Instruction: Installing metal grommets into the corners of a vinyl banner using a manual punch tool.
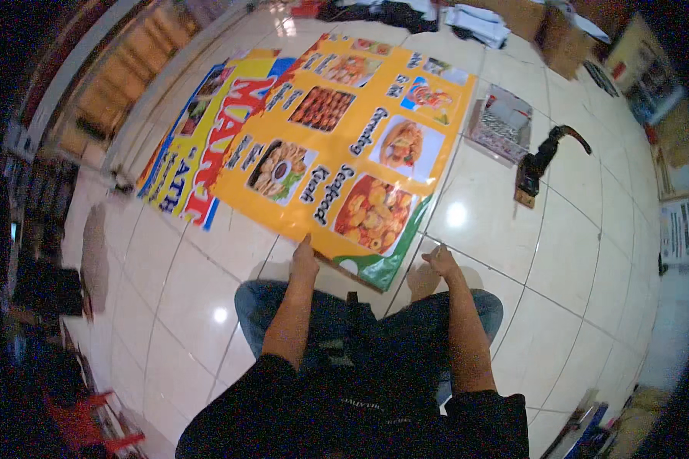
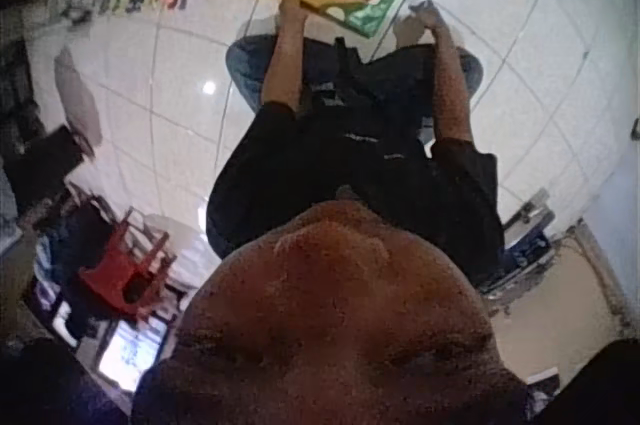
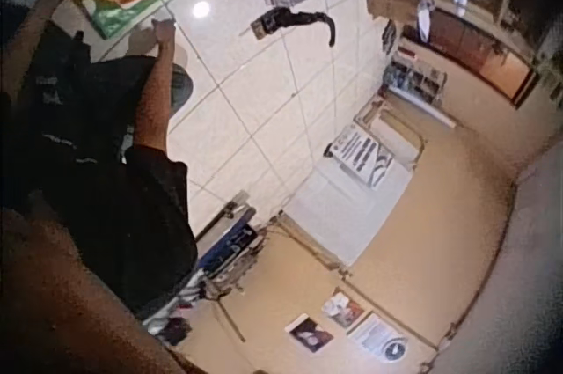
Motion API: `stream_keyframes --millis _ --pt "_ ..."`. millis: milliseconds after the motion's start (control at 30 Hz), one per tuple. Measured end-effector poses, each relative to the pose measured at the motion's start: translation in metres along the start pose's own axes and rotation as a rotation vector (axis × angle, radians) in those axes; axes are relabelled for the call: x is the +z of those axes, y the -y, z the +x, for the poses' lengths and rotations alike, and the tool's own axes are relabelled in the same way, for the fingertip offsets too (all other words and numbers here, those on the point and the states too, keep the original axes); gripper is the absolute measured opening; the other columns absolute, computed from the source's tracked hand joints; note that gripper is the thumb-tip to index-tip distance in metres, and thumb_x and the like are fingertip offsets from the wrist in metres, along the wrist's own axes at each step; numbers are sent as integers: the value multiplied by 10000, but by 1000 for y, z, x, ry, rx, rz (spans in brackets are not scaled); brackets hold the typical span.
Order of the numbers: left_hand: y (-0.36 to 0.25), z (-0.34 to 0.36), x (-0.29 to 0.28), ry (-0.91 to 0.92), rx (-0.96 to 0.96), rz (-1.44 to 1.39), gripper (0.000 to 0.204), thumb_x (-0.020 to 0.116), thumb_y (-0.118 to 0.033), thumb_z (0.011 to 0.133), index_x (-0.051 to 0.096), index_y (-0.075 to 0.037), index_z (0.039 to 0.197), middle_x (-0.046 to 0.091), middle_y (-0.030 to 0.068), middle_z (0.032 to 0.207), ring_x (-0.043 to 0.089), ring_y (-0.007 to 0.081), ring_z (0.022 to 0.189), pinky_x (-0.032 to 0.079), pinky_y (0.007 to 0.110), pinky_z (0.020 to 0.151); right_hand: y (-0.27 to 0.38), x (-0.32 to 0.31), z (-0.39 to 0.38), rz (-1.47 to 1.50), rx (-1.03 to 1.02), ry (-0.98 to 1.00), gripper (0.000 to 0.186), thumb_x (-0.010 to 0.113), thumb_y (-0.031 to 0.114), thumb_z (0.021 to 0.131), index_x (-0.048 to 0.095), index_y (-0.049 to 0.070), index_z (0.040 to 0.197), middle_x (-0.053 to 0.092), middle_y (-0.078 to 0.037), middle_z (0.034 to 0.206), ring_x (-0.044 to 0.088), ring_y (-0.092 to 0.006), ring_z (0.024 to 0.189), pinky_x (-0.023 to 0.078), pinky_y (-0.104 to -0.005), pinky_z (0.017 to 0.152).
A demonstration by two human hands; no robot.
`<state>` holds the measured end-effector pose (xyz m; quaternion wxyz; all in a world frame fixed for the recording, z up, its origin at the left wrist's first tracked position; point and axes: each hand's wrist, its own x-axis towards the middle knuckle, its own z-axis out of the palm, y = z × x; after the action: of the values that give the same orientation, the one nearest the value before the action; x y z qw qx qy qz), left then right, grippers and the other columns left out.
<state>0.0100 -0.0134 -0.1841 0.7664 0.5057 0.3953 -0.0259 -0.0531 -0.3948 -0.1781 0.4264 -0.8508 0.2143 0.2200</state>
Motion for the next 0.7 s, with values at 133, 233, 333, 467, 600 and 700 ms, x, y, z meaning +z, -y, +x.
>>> stream_keyframes --millis 133,233,333,467,600,700 --pt "9 10 -9 -88 -4 177 275 558 -202 954 566 -7 1148 629 94 1002 603 187 846 508 328 699 12 -7 -6 179 282 160 700 636 458 790 551 -132 1157 577 -297 1172 576 -364 1095 493 -411 887" --pt "-2 9 -8 -95 -9 -70 265 544 -192 963 570 7 1136 627 98 1001 591 178 857 494 314 700 8 -5 -5 52 125 181 741 632 473 774 531 -123 1202 561 -300 1214 561 -360 1131 469 -402 936" --pt "-28 3 -11 82 334 179 292 535 -202 966 555 6 1170 611 115 1076 591 200 944 499 330 796 11 10 5 43 131 99 771 626 492 777 494 -99 1256 573 -278 1196 566 -362 1114 454 -411 956" --pt "-17 -25 -25 144 1 31 331 500 -198 977 490 -17 1254 570 127 1177 571 231 1045 475 371 917 39 16 26 566 37 97 540 584 502 850 537 44 1132 573 -124 961 554 -238 839 473 -349 722" --pt "17 -32 -31 393 -465 -210 413 511 -261 962 427 -82 1325 560 88 1235 560 246 1113 500 398 916 81 11 45 919 284 -2 404 616 460 873 561 82 1006 546 -26 805 501 -160 649 449 -275 637" --pt "18 -16 -33 197 -475 -82 382 540 -253 928 492 -63 1256 564 109 1216 543 260 1124 463 421 952 94 24 47 991 252 -4 443 665 406 851 571 28 1062 564 -49 824 511 -168 646 454 -272 637"
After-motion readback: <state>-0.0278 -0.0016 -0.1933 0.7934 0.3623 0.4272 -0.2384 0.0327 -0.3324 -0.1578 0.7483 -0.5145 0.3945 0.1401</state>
